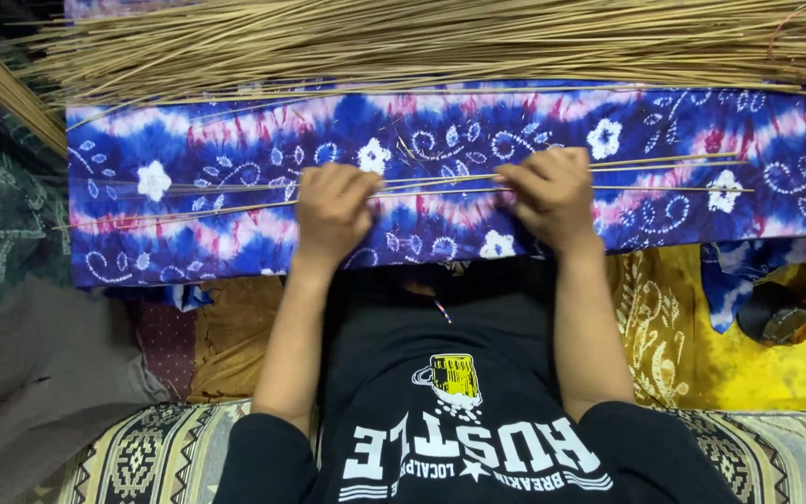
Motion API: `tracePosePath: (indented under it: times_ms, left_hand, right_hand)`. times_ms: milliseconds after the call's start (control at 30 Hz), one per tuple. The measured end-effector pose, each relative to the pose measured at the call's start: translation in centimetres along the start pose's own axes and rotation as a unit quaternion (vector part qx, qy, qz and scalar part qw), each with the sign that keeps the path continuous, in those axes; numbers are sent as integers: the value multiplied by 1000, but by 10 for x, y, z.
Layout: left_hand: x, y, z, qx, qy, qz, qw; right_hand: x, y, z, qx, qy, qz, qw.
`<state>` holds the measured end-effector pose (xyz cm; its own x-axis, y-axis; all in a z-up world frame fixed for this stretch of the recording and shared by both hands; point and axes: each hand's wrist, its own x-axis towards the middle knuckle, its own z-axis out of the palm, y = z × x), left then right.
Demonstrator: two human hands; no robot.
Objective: Sorting and aligning thin bamboo sticks on a patterned cloth surface.
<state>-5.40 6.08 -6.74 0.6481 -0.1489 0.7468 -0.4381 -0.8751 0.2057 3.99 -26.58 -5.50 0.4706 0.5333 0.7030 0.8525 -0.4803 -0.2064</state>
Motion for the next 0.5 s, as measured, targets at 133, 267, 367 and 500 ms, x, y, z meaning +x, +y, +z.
tracePosePath:
  times_ms: [133,267,367,500]
  left_hand:
    - [5,-14,-21,33,-4,-27,999]
    - [14,32,18,-17,7,5,1000]
    - [13,49,27,-30,1,19,999]
    - [-1,10,0,-11,-15,-2,1000]
  right_hand:
    - [-8,14,-15,-33,4,27,999]
    - [10,-30,16,-17,12,-2,1000]
    - [15,-45,22,-21,0,-16,1000]
    - [-2,-11,-1,-20,-17,12,1000]
